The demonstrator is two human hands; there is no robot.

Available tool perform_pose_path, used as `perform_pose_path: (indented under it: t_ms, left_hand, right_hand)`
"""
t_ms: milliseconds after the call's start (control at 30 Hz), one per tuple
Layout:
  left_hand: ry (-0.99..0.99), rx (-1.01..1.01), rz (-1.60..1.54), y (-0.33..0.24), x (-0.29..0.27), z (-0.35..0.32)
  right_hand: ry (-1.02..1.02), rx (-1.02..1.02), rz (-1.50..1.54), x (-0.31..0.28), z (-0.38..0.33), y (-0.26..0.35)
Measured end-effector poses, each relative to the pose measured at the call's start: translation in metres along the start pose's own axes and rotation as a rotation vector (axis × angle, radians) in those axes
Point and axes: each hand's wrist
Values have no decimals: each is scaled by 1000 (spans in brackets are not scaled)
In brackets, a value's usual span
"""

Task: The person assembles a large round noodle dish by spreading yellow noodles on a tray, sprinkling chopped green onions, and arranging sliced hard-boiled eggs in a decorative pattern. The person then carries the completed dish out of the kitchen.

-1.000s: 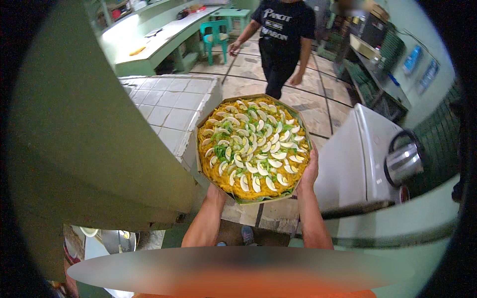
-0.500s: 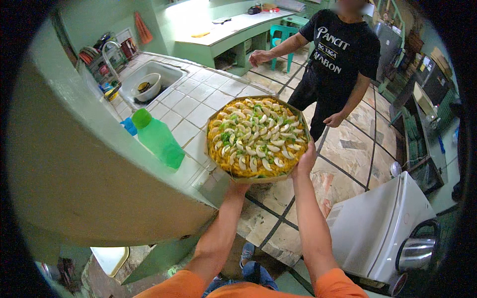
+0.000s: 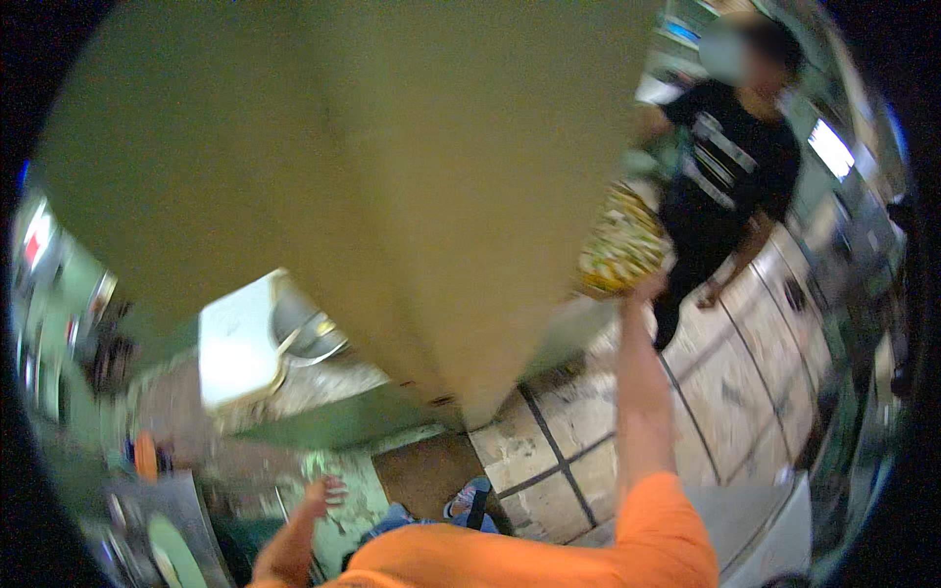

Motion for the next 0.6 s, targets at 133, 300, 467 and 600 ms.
perform_pose_path:
  t_ms: [133, 300, 467, 600]
  left_hand:
    - [-468, -22, 21, 77, -208, -140]
    - [-460, 18, -20, 188, -365, -386]
    - [-302, -25, 40, 261, -455, -600]
    - [-259, -96, 78, 225, -472, -577]
  right_hand:
    - [457, 325, 108, -69, -92, 52]
    - [342, 643, -20, -341, -329, 62]
    - [488, 1133, -142, -618, -604, 0]
    - [704, 1447, -978, -591, -795, -22]
Point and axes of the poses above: each hand's wrist, its own z-axis towards the middle knuckle, its own x-axis out of the palm, y = z × x, and after that the axes turned 13 degrees about x, right-handed
